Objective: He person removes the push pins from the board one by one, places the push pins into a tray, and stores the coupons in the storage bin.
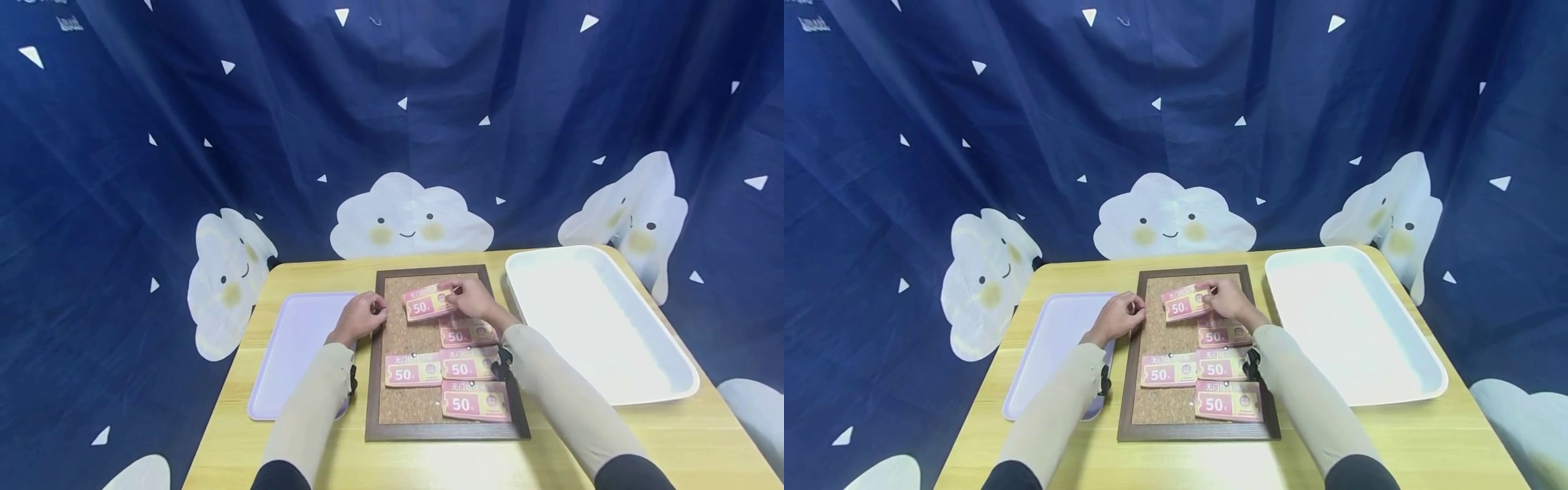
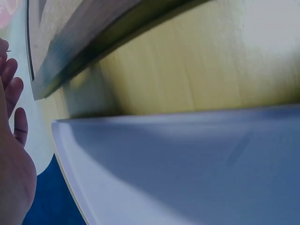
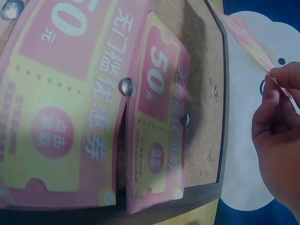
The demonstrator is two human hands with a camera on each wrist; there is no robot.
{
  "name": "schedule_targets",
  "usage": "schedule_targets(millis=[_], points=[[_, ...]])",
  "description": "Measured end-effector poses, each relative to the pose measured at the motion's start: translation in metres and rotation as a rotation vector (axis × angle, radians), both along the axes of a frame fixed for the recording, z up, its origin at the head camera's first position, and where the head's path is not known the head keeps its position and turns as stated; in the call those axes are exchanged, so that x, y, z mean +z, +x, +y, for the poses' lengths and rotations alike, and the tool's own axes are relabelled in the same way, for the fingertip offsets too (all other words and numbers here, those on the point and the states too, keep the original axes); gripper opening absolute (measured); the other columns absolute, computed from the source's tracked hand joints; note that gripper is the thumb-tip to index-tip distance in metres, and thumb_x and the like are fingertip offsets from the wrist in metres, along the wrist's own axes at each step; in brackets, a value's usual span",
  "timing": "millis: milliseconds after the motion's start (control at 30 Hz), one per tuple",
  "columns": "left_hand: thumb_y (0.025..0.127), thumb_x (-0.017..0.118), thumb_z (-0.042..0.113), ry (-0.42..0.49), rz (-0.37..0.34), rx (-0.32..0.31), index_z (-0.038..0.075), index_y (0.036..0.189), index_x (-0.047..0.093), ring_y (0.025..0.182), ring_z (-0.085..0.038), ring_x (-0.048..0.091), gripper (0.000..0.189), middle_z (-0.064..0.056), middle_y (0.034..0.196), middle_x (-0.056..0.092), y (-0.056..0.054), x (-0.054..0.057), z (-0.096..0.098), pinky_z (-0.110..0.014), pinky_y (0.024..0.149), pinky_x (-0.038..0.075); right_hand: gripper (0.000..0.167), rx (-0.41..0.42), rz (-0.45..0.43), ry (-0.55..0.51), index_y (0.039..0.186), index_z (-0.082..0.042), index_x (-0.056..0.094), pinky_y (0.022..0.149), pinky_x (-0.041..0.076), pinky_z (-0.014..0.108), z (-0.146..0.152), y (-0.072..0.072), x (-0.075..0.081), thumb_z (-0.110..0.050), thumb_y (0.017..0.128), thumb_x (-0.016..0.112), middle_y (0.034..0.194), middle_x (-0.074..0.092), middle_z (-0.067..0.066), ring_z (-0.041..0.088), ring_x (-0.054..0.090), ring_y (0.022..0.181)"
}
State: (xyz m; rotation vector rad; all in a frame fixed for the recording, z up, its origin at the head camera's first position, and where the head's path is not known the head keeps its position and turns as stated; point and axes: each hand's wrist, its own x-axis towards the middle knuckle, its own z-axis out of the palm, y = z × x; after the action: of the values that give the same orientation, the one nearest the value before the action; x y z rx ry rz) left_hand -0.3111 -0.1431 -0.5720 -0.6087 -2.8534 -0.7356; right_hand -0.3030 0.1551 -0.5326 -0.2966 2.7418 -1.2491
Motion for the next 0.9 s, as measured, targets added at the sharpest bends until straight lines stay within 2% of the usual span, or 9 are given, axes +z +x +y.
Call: schedule_targets(millis=[333,633,900], points=[[0.082,0.067,0.025,-0.029,-0.027,0.020,0.022,0.087,0.067,0.074,-0.006,0.058,0.006,0.009,0.083,0.064,-0.002,0.001,-0.017,-0.027,0.072,0.049,0.032,-0.036,-0.012,0.026,0.118,-0.016,0.069,0.068,0.048,0.026,0.007,-0.001,0.000,-0.008,0.088,0.061,0.098,0.068,0.009,0.018,0.059,0.084],[0.079,0.068,0.023,-0.024,-0.015,0.037,0.020,0.085,0.068,0.073,-0.008,0.059,0.007,0.006,0.086,0.066,-0.006,0.002,-0.025,-0.028,0.071,0.049,0.031,-0.074,0.019,0.045,0.117,-0.015,0.069,0.074,0.048,0.029,0.017,-0.003,0.005,-0.010,0.088,0.062,0.109,0.067,0.010,0.021,0.060,0.091],[0.080,0.067,0.021,-0.025,-0.014,0.044,0.018,0.086,0.069,0.075,-0.010,0.060,0.007,0.005,0.084,0.066,-0.008,0.002,-0.034,-0.030,0.073,0.050,0.031,-0.107,0.019,0.061,0.118,-0.016,0.068,0.069,0.047,0.027,0.025,-0.005,0.013,-0.012,0.089,0.060,0.107,0.068,0.012,0.022,0.059,0.089]])
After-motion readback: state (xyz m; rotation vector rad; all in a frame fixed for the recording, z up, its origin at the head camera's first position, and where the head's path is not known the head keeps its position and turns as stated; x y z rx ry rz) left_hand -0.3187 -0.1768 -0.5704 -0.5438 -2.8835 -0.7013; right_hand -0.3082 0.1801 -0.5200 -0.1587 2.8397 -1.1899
